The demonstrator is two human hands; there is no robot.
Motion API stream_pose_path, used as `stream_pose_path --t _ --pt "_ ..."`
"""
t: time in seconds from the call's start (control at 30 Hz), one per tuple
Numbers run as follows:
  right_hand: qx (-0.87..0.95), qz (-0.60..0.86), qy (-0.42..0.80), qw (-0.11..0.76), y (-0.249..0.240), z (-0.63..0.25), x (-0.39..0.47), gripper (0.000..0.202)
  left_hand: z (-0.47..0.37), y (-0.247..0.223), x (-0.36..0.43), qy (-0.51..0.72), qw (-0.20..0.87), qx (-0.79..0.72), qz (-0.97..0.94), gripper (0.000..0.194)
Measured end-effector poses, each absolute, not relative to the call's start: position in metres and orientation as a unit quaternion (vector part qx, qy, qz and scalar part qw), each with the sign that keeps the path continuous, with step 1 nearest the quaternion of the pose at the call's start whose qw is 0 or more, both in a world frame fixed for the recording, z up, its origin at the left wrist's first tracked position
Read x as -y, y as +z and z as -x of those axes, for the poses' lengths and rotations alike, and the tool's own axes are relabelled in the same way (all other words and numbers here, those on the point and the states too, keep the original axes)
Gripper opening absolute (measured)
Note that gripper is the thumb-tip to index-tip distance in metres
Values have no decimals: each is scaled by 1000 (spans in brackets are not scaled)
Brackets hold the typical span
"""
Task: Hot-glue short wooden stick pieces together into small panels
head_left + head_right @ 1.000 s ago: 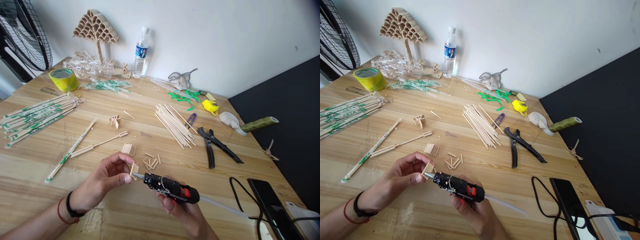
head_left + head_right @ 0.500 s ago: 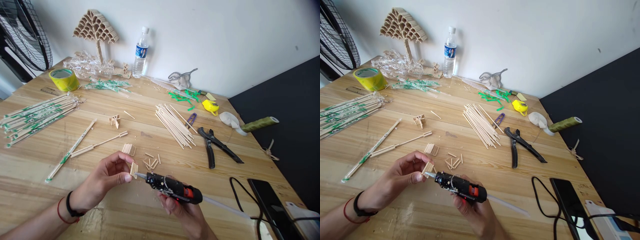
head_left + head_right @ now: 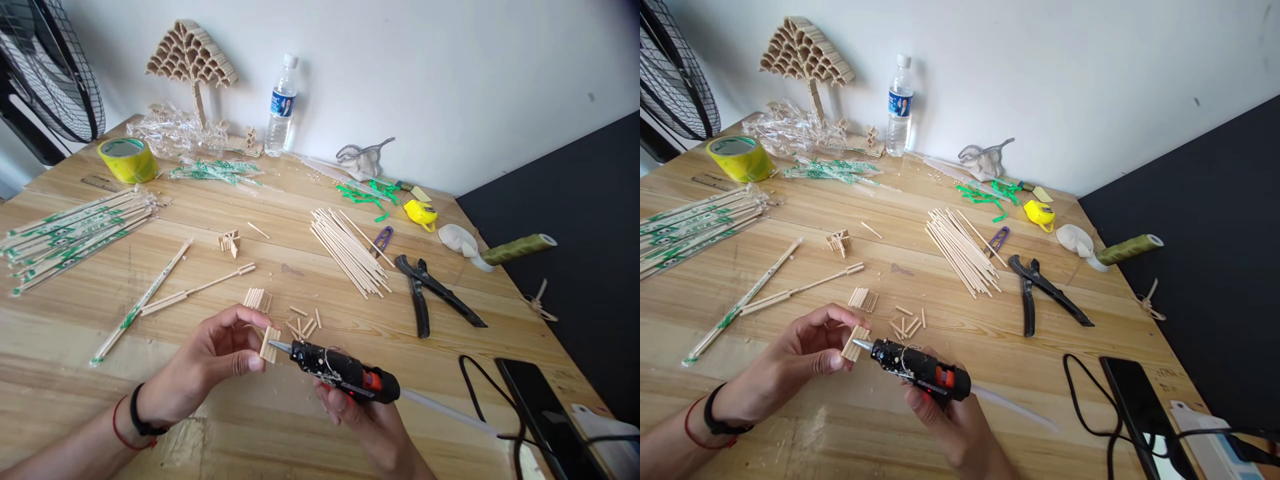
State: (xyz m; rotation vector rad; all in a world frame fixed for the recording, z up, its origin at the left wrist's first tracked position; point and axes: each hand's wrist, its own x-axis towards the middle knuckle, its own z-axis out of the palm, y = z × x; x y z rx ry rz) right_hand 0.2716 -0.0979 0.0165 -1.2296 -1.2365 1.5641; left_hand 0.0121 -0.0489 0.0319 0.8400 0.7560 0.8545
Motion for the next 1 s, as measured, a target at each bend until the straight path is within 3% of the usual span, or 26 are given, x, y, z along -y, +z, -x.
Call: stream_pose_path --t 0.43,0.7,1.0 --pt "478 460 646 378 17 -269 99 45 -11 27 49 392 766 -333 -386 31" --pt "384 479 622 486 20 -273 87 40 -11 35 51 351 762 -338 -425 30" --pt "420 507 591 465 27 -266 80 34 -11 33 58 271 758 -322 -499 31"
